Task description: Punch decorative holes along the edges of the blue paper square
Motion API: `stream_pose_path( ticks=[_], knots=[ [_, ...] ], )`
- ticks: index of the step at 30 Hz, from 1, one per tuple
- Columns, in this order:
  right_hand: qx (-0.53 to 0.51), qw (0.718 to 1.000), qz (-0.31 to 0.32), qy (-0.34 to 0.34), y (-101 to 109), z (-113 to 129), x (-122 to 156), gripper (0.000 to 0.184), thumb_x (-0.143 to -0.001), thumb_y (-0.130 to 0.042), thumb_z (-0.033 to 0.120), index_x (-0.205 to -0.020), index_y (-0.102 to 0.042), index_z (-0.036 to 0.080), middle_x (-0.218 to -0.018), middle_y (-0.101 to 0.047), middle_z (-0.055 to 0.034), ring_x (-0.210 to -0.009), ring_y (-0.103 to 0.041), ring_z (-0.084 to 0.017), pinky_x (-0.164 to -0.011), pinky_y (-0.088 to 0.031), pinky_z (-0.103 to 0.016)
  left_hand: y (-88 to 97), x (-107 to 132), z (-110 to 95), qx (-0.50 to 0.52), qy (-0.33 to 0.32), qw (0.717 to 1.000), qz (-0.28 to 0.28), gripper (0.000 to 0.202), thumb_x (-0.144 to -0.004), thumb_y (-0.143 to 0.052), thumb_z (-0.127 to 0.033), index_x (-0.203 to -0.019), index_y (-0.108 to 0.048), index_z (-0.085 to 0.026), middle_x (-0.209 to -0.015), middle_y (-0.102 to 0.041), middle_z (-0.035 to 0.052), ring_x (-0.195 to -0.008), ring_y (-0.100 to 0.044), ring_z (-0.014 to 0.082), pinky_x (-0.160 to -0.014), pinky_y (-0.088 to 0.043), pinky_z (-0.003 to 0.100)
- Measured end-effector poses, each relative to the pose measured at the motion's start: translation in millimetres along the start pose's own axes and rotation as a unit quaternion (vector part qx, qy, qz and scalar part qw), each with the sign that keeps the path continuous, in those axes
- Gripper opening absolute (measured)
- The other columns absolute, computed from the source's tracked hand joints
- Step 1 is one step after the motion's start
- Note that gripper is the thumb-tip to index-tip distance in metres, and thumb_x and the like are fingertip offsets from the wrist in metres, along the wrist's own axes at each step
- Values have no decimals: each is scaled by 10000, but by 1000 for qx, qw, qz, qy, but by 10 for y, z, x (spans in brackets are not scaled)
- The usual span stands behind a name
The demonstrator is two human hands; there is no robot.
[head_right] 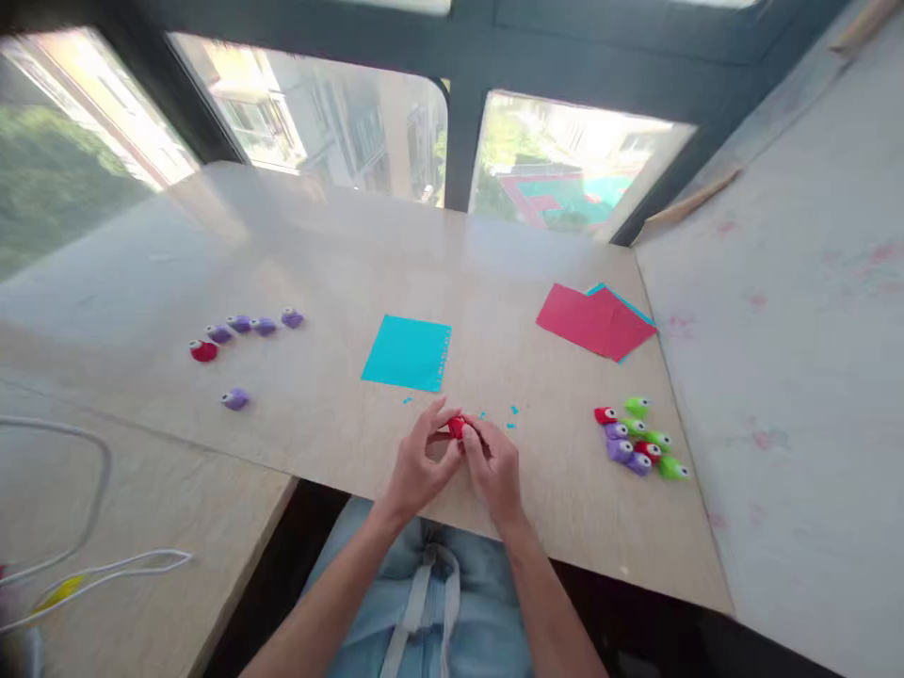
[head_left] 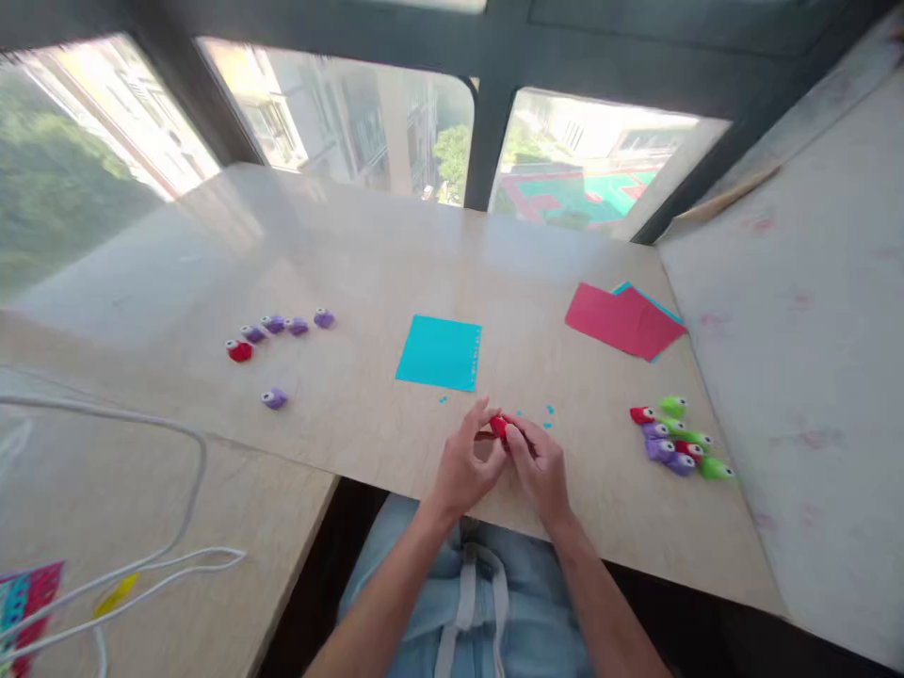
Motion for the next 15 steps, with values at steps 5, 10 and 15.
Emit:
stream_pose_path(
  ticks=[5,10,15],
  knots=[
    [1,1000,5,-1,8,-7,24,281,-953,-545,368,-1099,-714,196,-1085,-745,-100,-972,-693,-234,-881,-540,-380,27,-19,5,5,-1,1000,-10,578,-864,-602,-173,-1408,-408,-204,-1254,-669,119,-1048,-698,180,-894,-598,337],
    [1,1000,25,-5,-12,-30,25,337,-919,-615,400,-1183,-681,202,-1079,-730,-105,-935,-690,-236,-826,-554,-366,40,-24,-11,23,4,999,-23,466,-844,-596,-135,-1295,-492,-186,-1194,-691,116,-1040,-698,176,-887,-601,329],
    [-3,999,39,9,-21,-16,28,316,-929,-620,367,-1198,-665,207,-1062,-712,-99,-930,-672,-224,-825,-547,-359,65,-10,35,37,36,998,-44,399,-789,-605,-92,-1175,-559,-178,-1147,-709,110,-1050,-695,193,-902,-593,341]
  ],
)
Point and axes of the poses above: each hand's wrist, its own x-axis away from the middle knuckle, its own y-axis out of the back of the hand, z = x × y, the point moved 8 cm from there along -x, towards the middle knuckle
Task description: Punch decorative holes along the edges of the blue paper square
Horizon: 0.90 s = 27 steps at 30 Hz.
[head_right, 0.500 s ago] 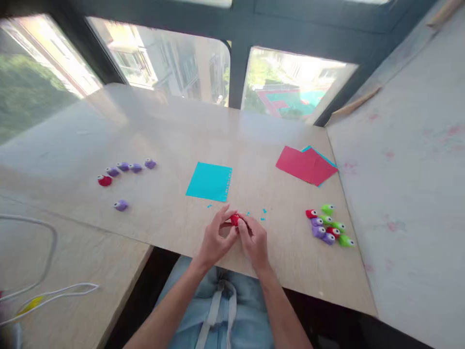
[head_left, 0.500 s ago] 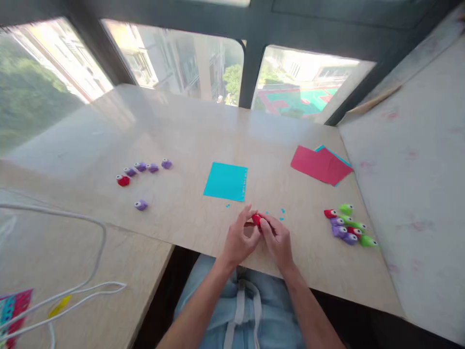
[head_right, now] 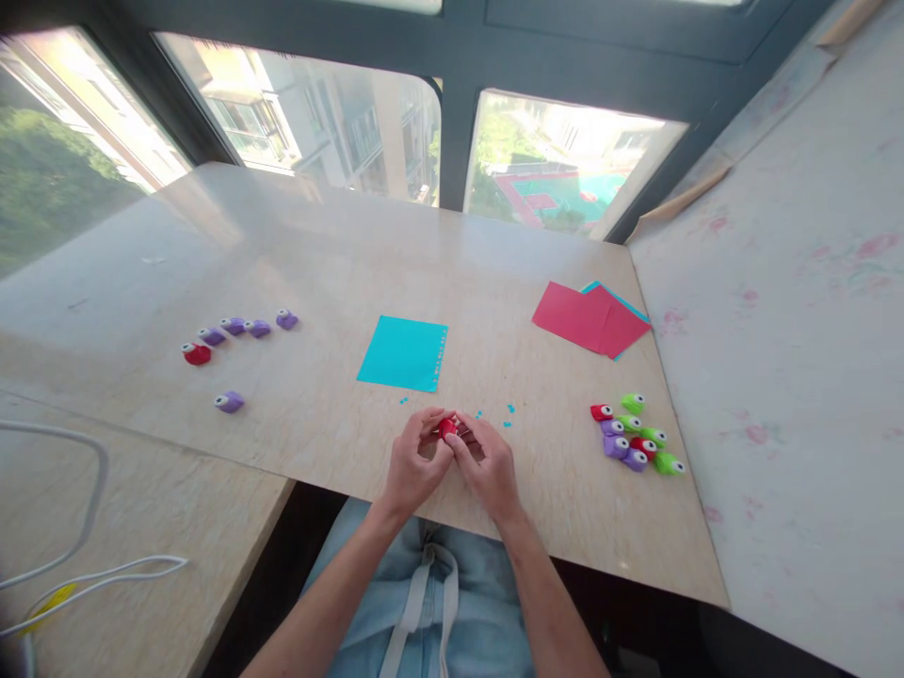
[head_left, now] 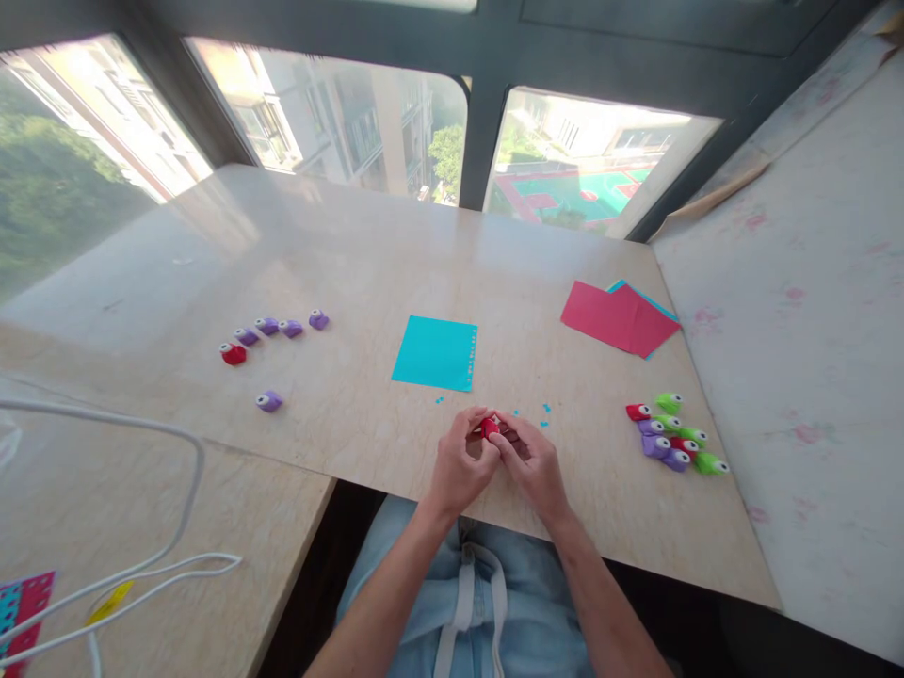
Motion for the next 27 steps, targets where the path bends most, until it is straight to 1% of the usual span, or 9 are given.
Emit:
stream_pose_path(
  ticks=[3,6,9,12,15,17,21,24,27],
  knots=[
    [-21,999,12,22,-7,52,13,296,-933,-622,317,-1212,-651,220,-1040,-688,-87,-921,-660,-209,-815,-547,-345,36,-16,53,62,40,997,-8,332,-789,-611,-114,-1115,-580,-169,-1139,-713,116,-1049,-697,199,-906,-589,339],
    [-56,996,31,56,-21,142,28,352,-921,-645,261,-1271,-614,257,-1054,-653,-73,-884,-652,-189,-782,-555,-327,74,-48,90,135,74,988,-2,255,-809,-597,-145,-1063,-601,-155,-1133,-718,121,-1029,-705,197,-906,-584,329],
    [-59,993,37,96,-21,229,38,434,-908,-662,215,-1326,-581,296,-1111,-621,-75,-934,-638,-194,-809,-545,-340,73,-83,90,154,86,984,39,210,-821,-582,-161,-1023,-641,-143,-1067,-737,107,-962,-718,182,-858,-589,298],
    [-47,992,30,112,-11,238,37,422,-908,-665,203,-1310,-599,313,-1114,-609,-74,-1002,-612,-209,-830,-529,-348,48,-105,80,145,93,981,90,199,-838,-582,-180,-1014,-668,-140,-1002,-745,94,-918,-721,178,-813,-591,280],
    [-47,994,21,100,-3,182,31,368,-913,-665,230,-1270,-625,309,-1044,-613,-59,-933,-610,-197,-789,-527,-327,39,-118,51,142,95,978,119,199,-873,-602,-233,-1038,-670,-144,-1007,-742,97,-931,-719,186,-825,-588,294],
    [-41,995,15,91,8,147,29,316,-918,-662,265,-1231,-644,296,-1016,-621,-54,-924,-609,-200,-796,-520,-326,25,-115,38,153,103,974,133,213,-884,-634,-277,-1051,-667,-149,-1028,-740,103,-955,-718,193,-849,-584,306],
    [-34,997,-1,62,52,86,20,223,-919,-658,357,-1123,-674,270,-1002,-636,-53,-933,-608,-208,-811,-507,-323,-28,-79,55,189,122,961,158,293,-823,-750,-308,-1060,-665,-157,-1066,-739,108,-1008,-708,207,-910,-569,324],
    [-55,998,1,41,69,57,12,240,-912,-647,442,-1064,-685,260,-976,-637,-47,-896,-611,-200,-780,-508,-303,-40,-63,85,187,122,961,162,329,-800,-780,-317,-1065,-669,-158,-1063,-737,108,-993,-709,209,-902,-574,329],
    [-86,996,13,14,62,20,4,298,-903,-632,508,-1025,-688,242,-934,-641,-44,-859,-616,-196,-753,-508,-290,-33,-67,62,152,102,970,162,351,-781,-799,-327,-1055,-670,-150,-1032,-732,107,-955,-708,209,-883,-577,335]
  ],
)
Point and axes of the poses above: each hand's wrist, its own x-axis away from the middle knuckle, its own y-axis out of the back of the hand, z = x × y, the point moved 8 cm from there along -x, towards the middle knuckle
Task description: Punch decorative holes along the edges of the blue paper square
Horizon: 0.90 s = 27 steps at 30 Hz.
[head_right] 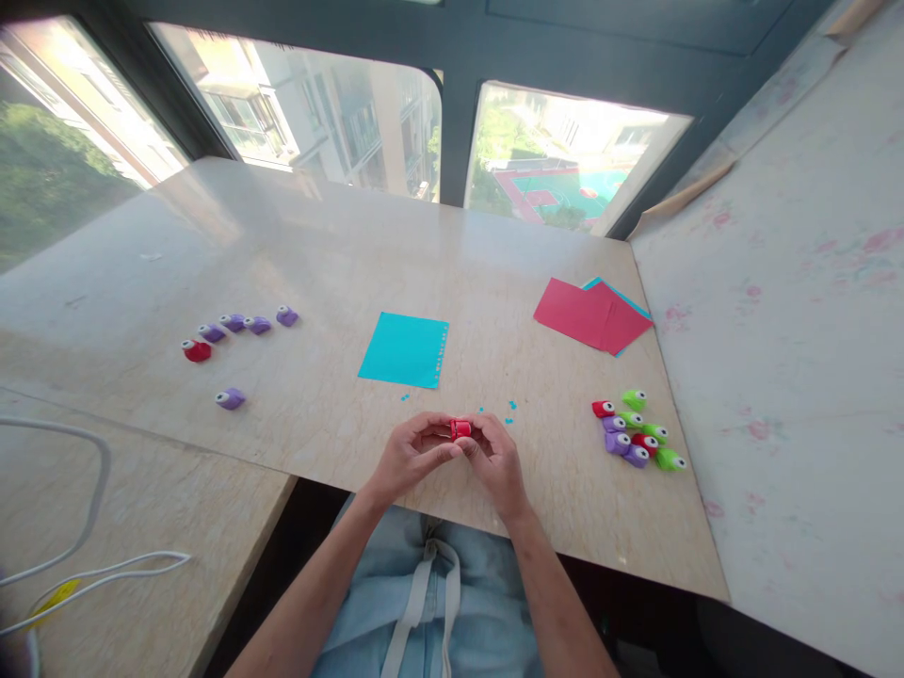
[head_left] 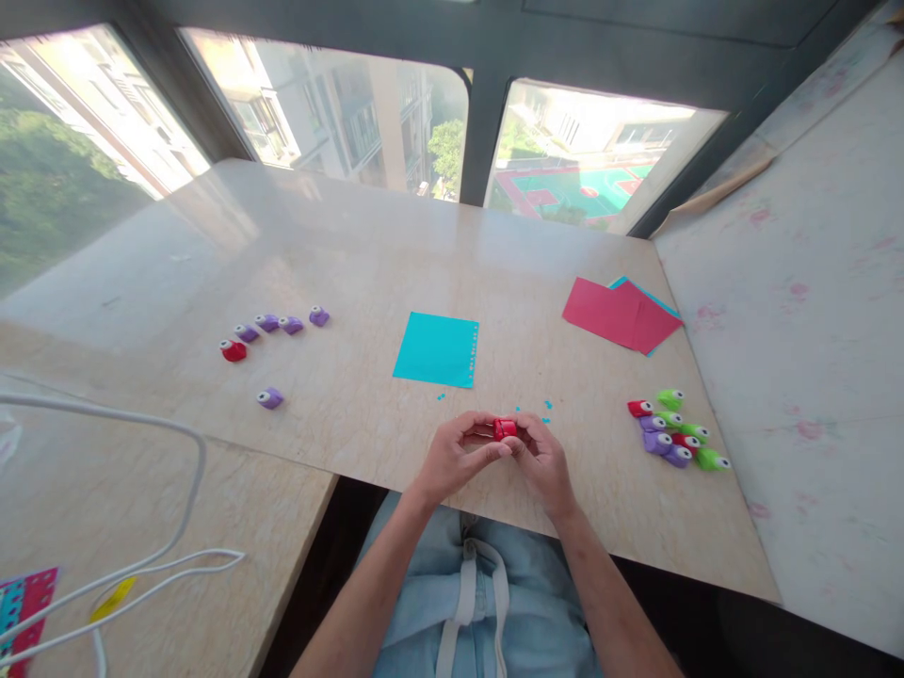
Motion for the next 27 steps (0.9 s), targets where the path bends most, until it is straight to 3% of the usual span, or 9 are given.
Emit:
stream_pose_path(
  ticks=[4,9,13,16,19,27],
  knots=[
    [-57,996,29,-67,-22,-89,-20,357,-882,-637,548,-1001,-672,213,-913,-658,-52,-832,-626,-196,-741,-516,-294,-4,10,-93,-44,-27,998,-28,326,-760,-816,-346,-971,-672,-144,-946,-718,92,-861,-705,192,-803,-582,308],
    [-110,978,106,-145,-91,-123,-68,433,-857,-623,604,-951,-631,182,-778,-600,-24,-642,-549,-155,-599,-482,-275,-30,22,-100,-63,-31,996,-51,332,-769,-806,-383,-957,-662,-150,-872,-720,77,-779,-699,174,-741,-579,290],
    [-122,969,141,-162,-117,-83,-98,421,-863,-617,595,-902,-613,176,-768,-573,-11,-613,-514,-135,-580,-448,-267,-6,25,-105,-81,-63,993,-63,495,-764,-812,-389,-1175,-639,-176,-963,-702,82,-824,-698,177,-762,-591,305],
    [-128,966,156,-161,-131,-61,-103,389,-887,-607,560,-904,-618,172,-755,-565,-1,-602,-500,-126,-573,-425,-260,-28,28,-161,-106,-98,989,-44,369,-811,-773,-367,-1128,-697,-193,-1037,-659,86,-823,-688,157,-754,-591,289],
    [-130,963,164,-169,-141,-73,-93,375,-896,-611,532,-942,-630,161,-740,-557,4,-592,-493,-120,-558,-402,-256,-37,36,-180,-106,-101,989,-35,264,-838,-748,-337,-1048,-722,-179,-1016,-648,80,-837,-685,156,-765,-597,283],
    [-137,966,121,-180,-159,-84,-89,402,-856,-646,553,-949,-623,162,-671,-530,21,-536,-462,-114,-501,-372,-249,-34,97,-173,-149,-123,979,-72,231,-885,-692,-311,-1080,-700,-188,-1033,-636,73,-875,-687,160,-807,-611,288]
  ],
)
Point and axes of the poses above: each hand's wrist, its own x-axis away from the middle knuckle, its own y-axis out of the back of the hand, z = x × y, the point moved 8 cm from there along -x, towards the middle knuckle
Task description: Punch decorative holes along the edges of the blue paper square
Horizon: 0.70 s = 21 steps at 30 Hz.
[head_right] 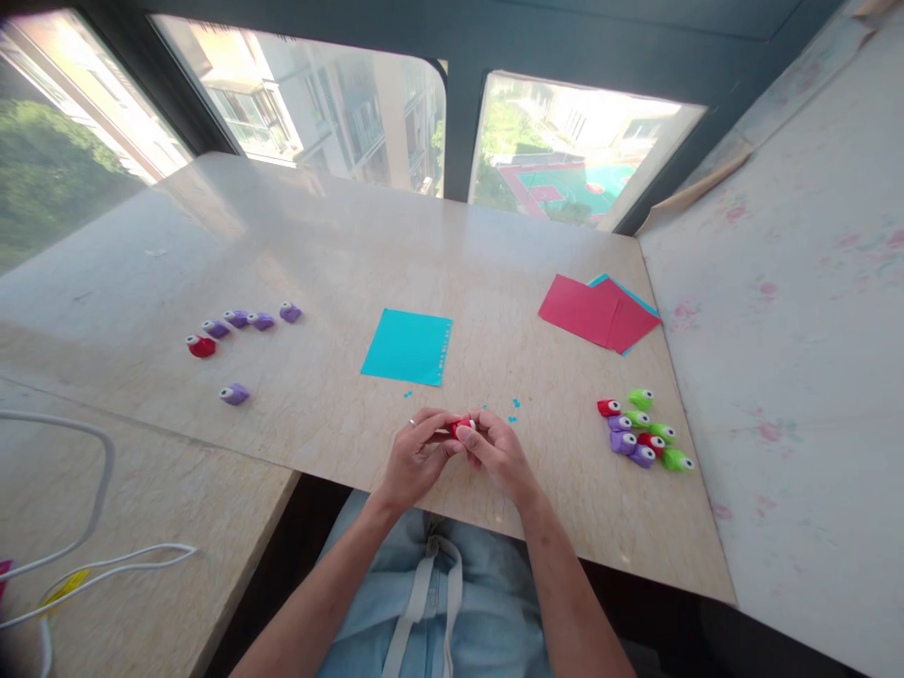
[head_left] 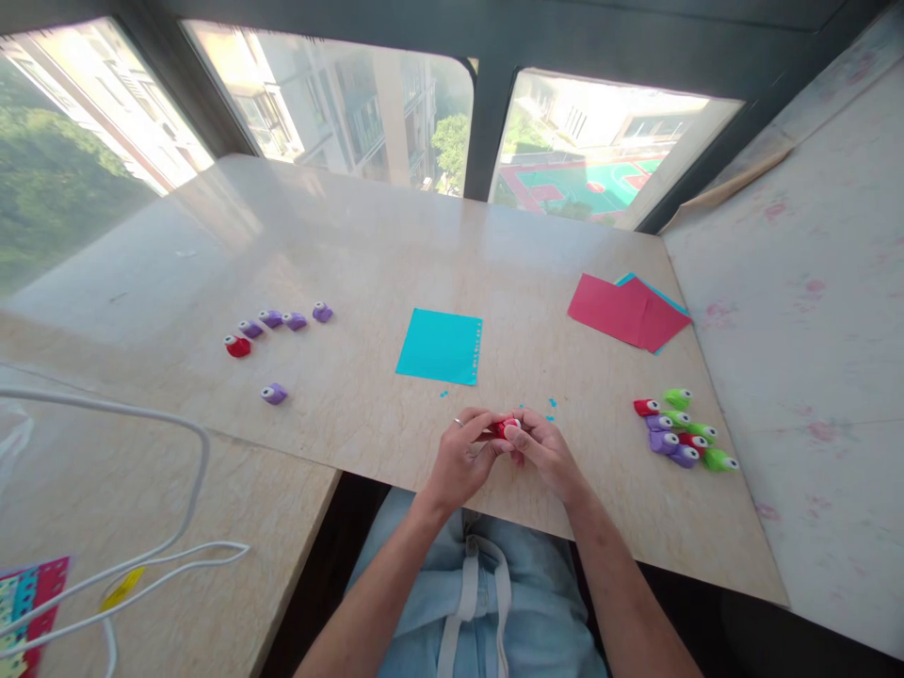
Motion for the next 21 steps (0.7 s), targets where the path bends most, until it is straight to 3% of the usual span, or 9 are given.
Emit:
stream_pose_path(
  ticks=[3,6,9,13,21],
  knots=[
    [-8,1000,-6,5,-4,24,-7,410,-853,-642,565,-938,-631,164,-661,-523,20,-527,-458,-117,-480,-376,-247,25,-11,-16,10,-9,1000,-11,256,-878,-701,-325,-1100,-710,-197,-1044,-653,78,-866,-693,159,-781,-616,276],
    [-13,1000,17,-2,10,31,-20,407,-865,-622,574,-900,-629,169,-659,-528,16,-534,-477,-123,-492,-400,-251,13,-49,-14,49,7,999,20,257,-896,-672,-315,-1113,-720,-185,-1069,-666,96,-895,-700,167,-784,-614,278],
    [-20,998,54,-33,38,-3,-41,413,-871,-610,586,-845,-612,174,-672,-540,9,-540,-499,-122,-506,-417,-252,15,-84,3,64,29,997,38,253,-894,-663,-322,-1076,-735,-162,-1058,-681,114,-864,-706,167,-774,-611,292],
    [-32,992,93,-74,54,-57,-66,416,-855,-637,585,-842,-597,171,-691,-544,12,-543,-519,-116,-498,-430,-240,53,-112,37,41,42,998,22,229,-872,-684,-342,-996,-759,-165,-968,-713,111,-856,-696,179,-714,-594,275],
    [-21,993,89,-78,61,-58,-46,425,-839,-668,573,-896,-622,154,-711,-535,16,-541,-521,-99,-490,-448,-221,74,-154,77,33,64,996,43,200,-841,-722,-369,-936,-785,-205,-921,-755,90,-870,-690,196,-733,-561,291]
  ],
)
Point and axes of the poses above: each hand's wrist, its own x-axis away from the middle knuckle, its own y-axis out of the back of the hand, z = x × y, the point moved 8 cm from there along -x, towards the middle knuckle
